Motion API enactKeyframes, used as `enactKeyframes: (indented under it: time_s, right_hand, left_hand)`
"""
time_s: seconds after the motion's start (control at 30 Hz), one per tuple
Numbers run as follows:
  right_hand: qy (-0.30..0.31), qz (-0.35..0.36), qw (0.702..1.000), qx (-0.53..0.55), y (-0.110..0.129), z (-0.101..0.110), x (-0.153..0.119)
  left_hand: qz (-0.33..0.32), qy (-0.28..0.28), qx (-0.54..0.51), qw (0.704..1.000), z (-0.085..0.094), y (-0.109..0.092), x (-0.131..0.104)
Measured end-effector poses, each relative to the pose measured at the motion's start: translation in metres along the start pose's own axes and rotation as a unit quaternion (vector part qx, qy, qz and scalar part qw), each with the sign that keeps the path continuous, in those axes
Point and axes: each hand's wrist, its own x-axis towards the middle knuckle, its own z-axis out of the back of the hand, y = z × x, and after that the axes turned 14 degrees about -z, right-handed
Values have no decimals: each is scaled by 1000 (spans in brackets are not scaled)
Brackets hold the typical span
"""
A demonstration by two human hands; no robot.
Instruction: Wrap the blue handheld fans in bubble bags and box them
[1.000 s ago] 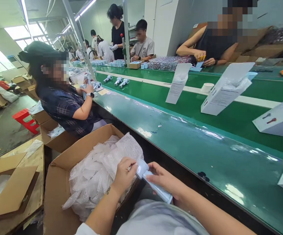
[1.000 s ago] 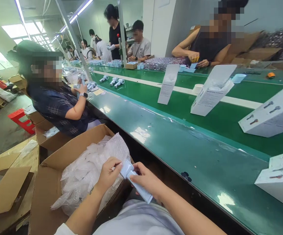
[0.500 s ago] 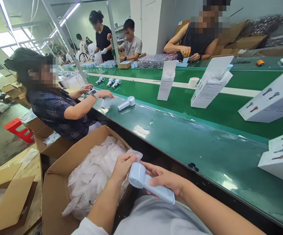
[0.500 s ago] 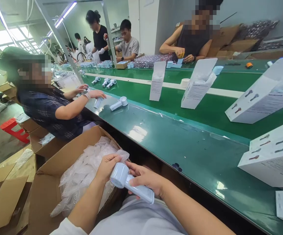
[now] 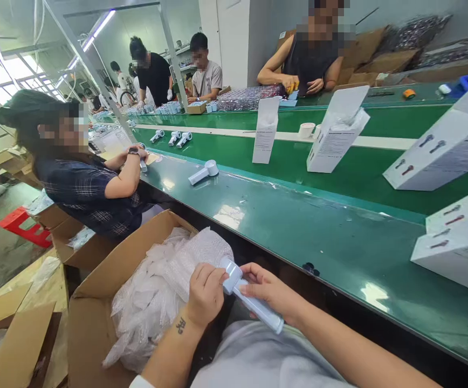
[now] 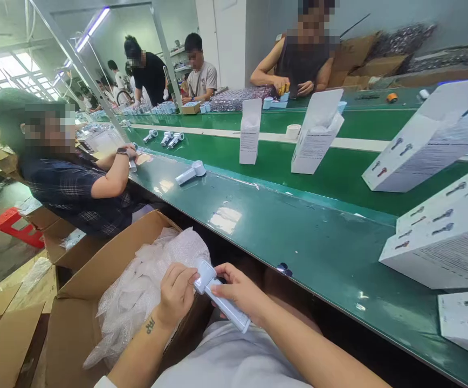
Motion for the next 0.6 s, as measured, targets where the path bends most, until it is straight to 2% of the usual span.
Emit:
enactKeyframes:
  time_s: [0.1, 0.17, 0.2, 0.23, 0.3, 0.33, 0.4, 0.47, 0.53, 0.57, 0.6]
  right_hand:
    - [-18, -8, 1000, 22, 1, -6, -2]
    - [-40, 4, 998, 56, 2, -2, -4]
    - [-51, 11, 996, 74, 2, 1, -5]
    - [-59, 21, 994, 87, 2, 5, -7]
    - [-59, 37, 993, 93, 0, 12, -10]
    - [-50, 41, 994, 89, -2, 14, -12]
    - [-23, 40, 996, 77, -5, 16, -14]
    - [1, 28, 997, 77, -7, 16, -14]
    - [3, 16, 996, 88, -8, 17, -13]
    - [-3, 10, 995, 96, -8, 19, -12]
    - [-11, 5, 994, 106, -8, 20, -11]
  left_hand:
    - [-80, 12, 4, 997, -7, -3, 6]
    - [-111, 61, -26, 992, -7, 0, 7]
    - [-104, 92, -50, 989, -6, 3, 5]
    - [-80, 123, -78, 986, -5, 6, 3]
    - [15, 152, -136, 979, -4, 13, -2]
    - [79, 141, -164, 973, -5, 17, -4]
    - [211, 80, -233, 946, -8, 24, -5]
    - [314, 41, -332, 889, -14, 31, -3]
    - [354, 62, -436, 825, -21, 37, 1]
    - [354, 70, -465, 808, -24, 39, 4]
    - [347, 69, -474, 806, -27, 41, 5]
